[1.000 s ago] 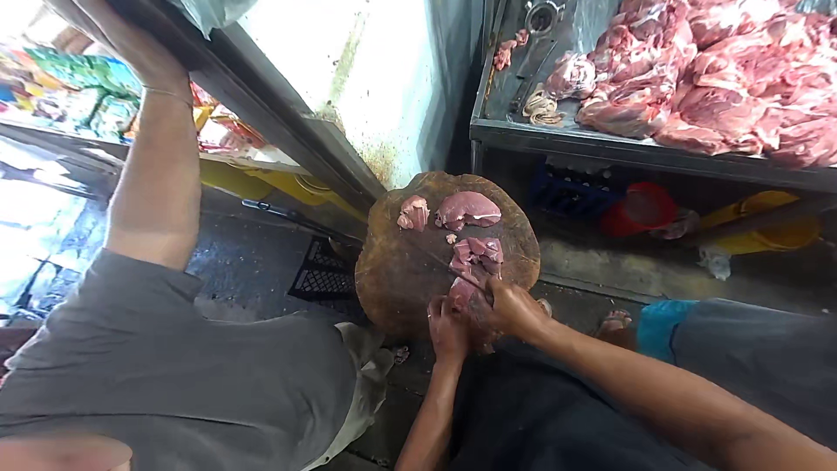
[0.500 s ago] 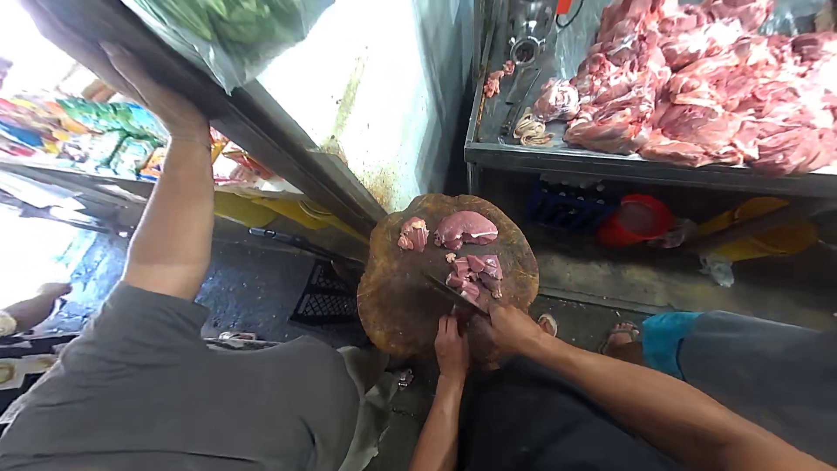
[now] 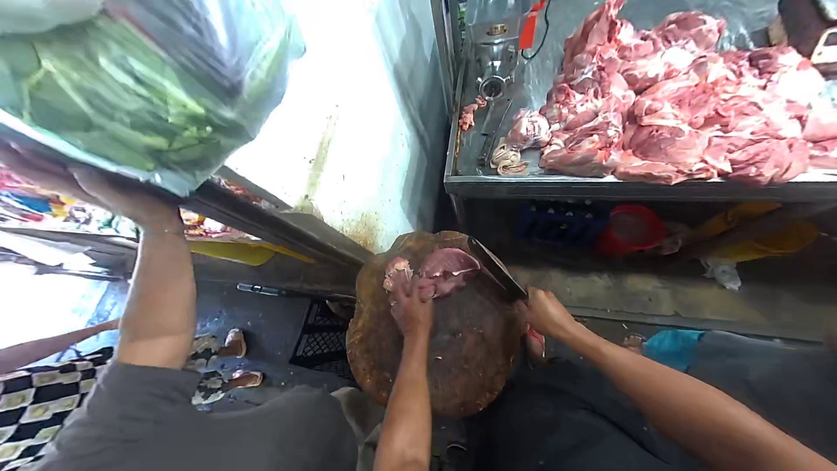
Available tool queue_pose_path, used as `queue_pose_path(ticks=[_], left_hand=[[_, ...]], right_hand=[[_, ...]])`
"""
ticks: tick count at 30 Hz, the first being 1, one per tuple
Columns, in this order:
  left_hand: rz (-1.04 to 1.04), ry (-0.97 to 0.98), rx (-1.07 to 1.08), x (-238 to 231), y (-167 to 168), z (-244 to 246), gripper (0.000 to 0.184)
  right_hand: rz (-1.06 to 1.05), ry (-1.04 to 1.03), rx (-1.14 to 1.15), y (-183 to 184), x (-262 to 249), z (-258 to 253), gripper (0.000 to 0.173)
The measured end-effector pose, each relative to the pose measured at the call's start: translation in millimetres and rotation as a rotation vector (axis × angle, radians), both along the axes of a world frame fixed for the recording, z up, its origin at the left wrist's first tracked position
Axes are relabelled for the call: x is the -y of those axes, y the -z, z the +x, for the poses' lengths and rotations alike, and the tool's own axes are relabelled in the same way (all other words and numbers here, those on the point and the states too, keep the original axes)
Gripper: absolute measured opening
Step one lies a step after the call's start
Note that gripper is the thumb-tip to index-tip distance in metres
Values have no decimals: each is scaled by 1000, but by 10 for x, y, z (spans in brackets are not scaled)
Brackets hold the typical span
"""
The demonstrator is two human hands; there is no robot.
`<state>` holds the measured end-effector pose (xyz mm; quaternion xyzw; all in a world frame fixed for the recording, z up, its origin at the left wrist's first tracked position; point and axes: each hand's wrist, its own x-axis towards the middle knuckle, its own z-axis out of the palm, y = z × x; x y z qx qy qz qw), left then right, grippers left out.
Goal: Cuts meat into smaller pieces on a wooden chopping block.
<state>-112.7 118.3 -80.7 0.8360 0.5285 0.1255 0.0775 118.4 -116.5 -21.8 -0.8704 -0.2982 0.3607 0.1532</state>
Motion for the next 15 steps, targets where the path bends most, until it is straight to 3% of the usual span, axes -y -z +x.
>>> queue_pose_path(ticks=[3,6,8,12,15], left_hand=[[-127,75,101,-444,-303,-87,61],[-226,65,-22,-241,-865,368,55],[-251,121,-163,-32,-1114,786,62],[-362,248,-389,-107,-820,1310,93],[-389,203,-528,-371,-749,1369,65]], right_hand=[[-27,9,-94,-44,30,41,38],[-40,25,-150,-80,36,100,40],[-21,32,-155,52,45,135,41],[-6,44,-164,219,93,176,44],[-4,28,-168,244,90,221,42]])
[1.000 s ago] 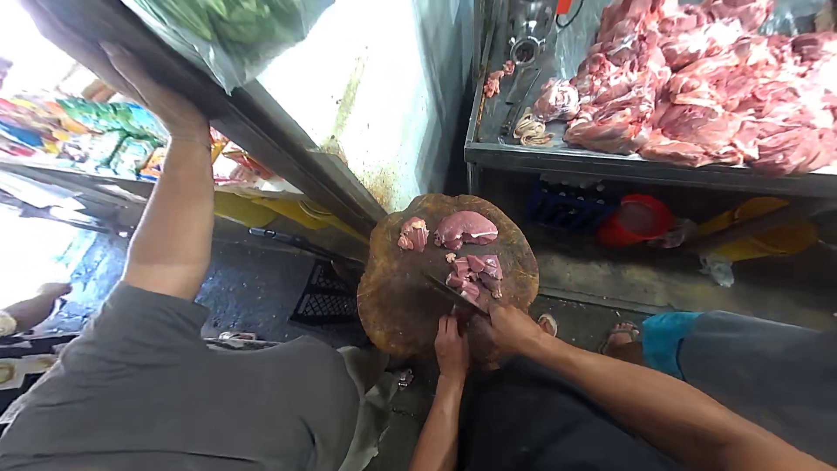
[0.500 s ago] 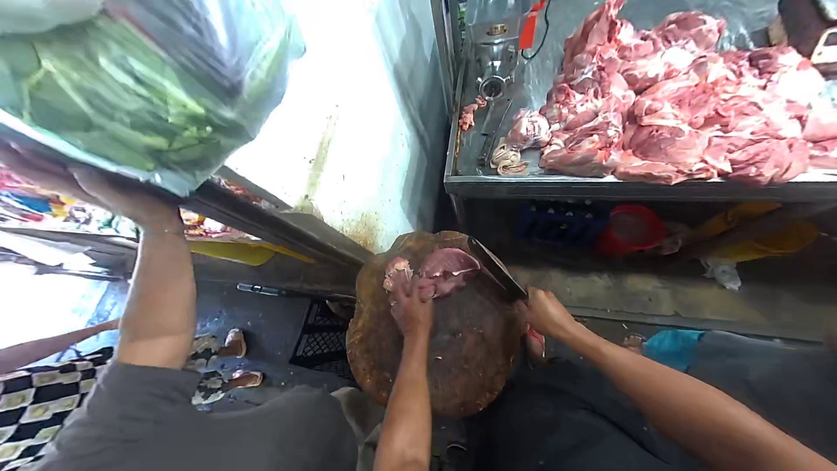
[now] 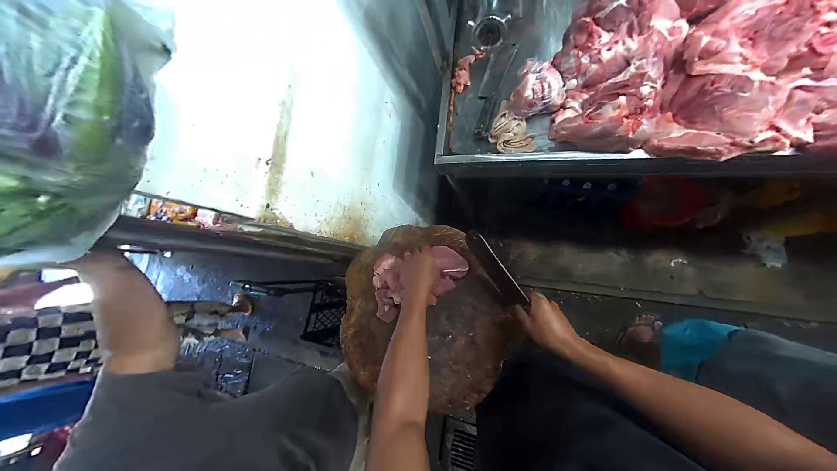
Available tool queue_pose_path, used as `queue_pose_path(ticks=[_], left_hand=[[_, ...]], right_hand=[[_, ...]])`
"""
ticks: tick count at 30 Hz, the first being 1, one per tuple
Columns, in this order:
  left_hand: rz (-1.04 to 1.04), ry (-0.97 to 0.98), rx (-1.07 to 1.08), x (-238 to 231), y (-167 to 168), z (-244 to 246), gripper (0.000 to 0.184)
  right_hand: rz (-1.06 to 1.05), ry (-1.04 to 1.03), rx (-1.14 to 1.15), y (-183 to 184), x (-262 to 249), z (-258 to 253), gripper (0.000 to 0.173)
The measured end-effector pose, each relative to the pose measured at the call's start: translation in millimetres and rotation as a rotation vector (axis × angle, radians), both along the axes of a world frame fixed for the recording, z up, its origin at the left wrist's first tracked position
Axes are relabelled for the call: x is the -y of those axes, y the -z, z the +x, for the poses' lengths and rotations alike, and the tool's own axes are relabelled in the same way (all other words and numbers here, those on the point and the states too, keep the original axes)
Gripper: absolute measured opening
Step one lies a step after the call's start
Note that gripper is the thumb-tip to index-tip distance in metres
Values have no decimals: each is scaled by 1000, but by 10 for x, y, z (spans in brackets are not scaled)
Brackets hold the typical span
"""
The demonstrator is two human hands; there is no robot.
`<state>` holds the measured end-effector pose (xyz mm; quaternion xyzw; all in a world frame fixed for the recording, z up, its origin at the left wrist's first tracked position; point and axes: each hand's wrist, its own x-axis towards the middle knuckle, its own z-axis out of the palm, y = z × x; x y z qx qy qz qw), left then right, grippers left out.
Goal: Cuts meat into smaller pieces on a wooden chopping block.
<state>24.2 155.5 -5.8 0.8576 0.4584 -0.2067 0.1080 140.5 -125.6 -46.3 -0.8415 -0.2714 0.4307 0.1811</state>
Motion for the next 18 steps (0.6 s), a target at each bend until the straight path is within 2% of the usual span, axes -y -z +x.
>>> queue_pose_path(ticks=[2,6,9,12,14,15,18], left_hand=[[-8,24,7,-85,-51,-179,50],[90,79,237,-93,-441,-609,53],[58,131,371,17,-968,-929,55],[-42,254,331,176,-1420,-1161,52],[-109,348,291,351,-1328,-1284,47],[-139,371,281,436,-1121,-1341,48],[-129,342,315,796,-186,-1626,51]], right_hand=[[6,-34,13,46,28,4,40],[14,-119,-31,18,-56,213,43],[38,-182,0,-65,-74,234,45],[40,-181,110,-223,-57,-29,36],[32,-186,132,-355,1,-276,34],[41,-196,133,-424,9,-377,33],[108,-207,107,-770,0,-649,32]])
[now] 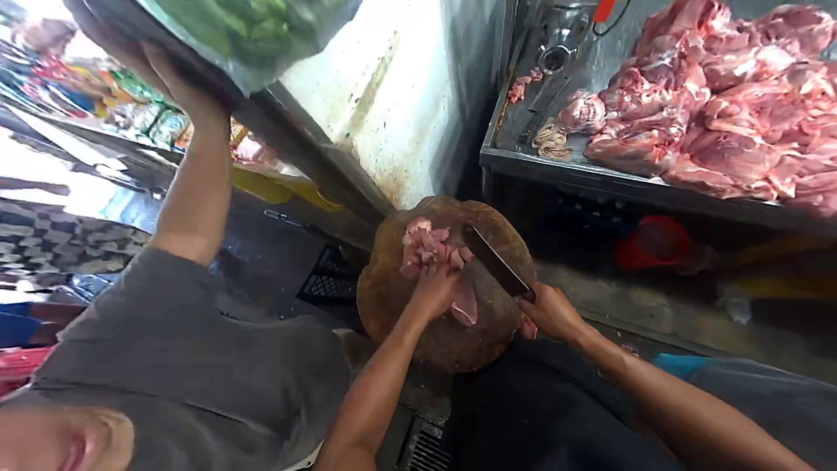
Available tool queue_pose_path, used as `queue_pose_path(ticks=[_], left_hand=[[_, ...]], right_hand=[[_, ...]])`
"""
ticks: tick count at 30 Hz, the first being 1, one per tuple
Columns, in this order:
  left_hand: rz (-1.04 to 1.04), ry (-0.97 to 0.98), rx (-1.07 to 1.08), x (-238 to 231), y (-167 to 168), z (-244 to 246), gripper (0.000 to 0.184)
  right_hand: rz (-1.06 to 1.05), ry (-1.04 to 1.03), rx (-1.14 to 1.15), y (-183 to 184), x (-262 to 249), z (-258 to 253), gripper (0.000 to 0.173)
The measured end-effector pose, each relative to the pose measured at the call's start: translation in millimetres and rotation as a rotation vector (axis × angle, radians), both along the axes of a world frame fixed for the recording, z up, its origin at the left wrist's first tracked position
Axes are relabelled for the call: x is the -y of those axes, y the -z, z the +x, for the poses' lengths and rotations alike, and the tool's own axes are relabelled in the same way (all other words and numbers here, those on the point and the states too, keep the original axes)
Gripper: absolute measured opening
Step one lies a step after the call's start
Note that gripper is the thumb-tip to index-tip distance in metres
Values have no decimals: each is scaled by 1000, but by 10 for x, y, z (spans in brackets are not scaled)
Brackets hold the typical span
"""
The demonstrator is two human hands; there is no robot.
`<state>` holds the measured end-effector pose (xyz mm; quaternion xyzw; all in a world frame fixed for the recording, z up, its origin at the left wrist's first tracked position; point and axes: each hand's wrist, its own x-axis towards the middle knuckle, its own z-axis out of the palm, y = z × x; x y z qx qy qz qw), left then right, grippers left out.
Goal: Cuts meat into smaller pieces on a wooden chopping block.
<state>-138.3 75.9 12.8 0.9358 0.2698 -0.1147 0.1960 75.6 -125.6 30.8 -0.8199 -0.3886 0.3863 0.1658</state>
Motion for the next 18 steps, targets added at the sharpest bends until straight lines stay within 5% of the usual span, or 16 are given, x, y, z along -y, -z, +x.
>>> queue_pose_path(ticks=[2,8,11,13,15,18], left_hand=[[23,-100,98,178,316,-209,53],[-125,-748,333,430,-6,-837,61],[-221,-984,395,686,66,-971,66],[-308,-1052,413,937,65,-878,84],[-311,-1077,383,1167,134,-589,108],[-125,-1036,200,1306,340,-35,123]], right_hand=[[102,-1,-5,-391,-45,-135,33],[836,10,-4,-1641,-262,-499,27],[1028,-29,70,-1379,-313,-776,26],[672,-107,196,-604,-140,-888,32],[47,-245,142,-16,-100,-866,46],[-291,-348,121,95,-234,-799,48]])
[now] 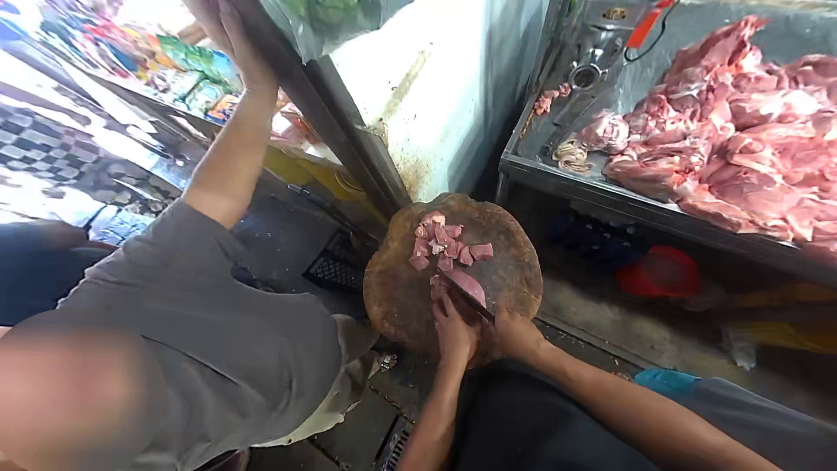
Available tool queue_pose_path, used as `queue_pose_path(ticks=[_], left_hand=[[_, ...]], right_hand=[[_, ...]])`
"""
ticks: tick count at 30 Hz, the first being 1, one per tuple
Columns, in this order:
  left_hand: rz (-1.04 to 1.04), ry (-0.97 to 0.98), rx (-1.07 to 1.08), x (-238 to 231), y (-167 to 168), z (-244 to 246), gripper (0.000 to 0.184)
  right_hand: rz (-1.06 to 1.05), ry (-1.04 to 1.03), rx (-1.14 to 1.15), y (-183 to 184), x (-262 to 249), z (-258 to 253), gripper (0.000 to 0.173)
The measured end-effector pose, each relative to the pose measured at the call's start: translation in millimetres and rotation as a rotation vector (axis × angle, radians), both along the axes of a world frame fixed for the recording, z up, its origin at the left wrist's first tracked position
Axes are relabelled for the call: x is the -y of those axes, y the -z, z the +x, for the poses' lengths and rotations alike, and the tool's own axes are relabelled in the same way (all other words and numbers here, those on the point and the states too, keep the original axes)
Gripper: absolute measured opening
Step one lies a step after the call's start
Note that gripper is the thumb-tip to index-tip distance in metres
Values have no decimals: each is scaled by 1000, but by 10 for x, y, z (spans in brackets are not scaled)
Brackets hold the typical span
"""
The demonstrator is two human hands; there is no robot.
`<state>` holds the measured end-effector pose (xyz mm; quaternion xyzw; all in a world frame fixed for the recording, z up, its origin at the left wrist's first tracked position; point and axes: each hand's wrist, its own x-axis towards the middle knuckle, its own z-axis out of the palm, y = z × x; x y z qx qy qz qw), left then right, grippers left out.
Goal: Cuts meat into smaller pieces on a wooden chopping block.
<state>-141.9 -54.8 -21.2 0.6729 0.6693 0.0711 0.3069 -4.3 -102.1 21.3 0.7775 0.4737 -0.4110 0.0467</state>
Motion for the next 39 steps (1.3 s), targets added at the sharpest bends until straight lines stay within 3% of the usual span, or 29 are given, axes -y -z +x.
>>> queue_pose_path(ticks=[3,8,11,15,19,21,24,27,30,33,36,39], left_hand=[[38,-59,-182,-20,128,240,103],[85,-147,-41,-486,204,-224,61],[39,-180,-13,-418,133,-396,65],[-78,-192,-145,-167,-31,2,93],[-120,-155,-195,-49,71,-130,68],[-218,-121,-144,58,128,-393,47],[-335,-87,42,295,160,-716,29],[-321,-139,403,442,196,-871,18],[-325,-118,582,505,65,-919,21],[-427,-84,688,548,31,-879,26],[-519,-105,775,519,86,-776,31],[-572,-106,731,512,47,-694,33]], right_hand=[[-12,-32,-16,-10,222,65,47],[24,-42,-2,374,730,636,44],[26,-24,14,397,867,966,41],[104,63,-9,147,758,1002,37],[234,190,-116,-273,638,966,35],[277,239,-89,-280,526,956,34],[192,270,-16,133,448,922,38],[118,246,-29,-101,305,914,39],[274,284,-59,-668,99,652,38],[486,307,-92,-617,-8,259,32],[191,139,-55,-183,-57,163,42],[99,141,-78,-315,-161,231,45]])
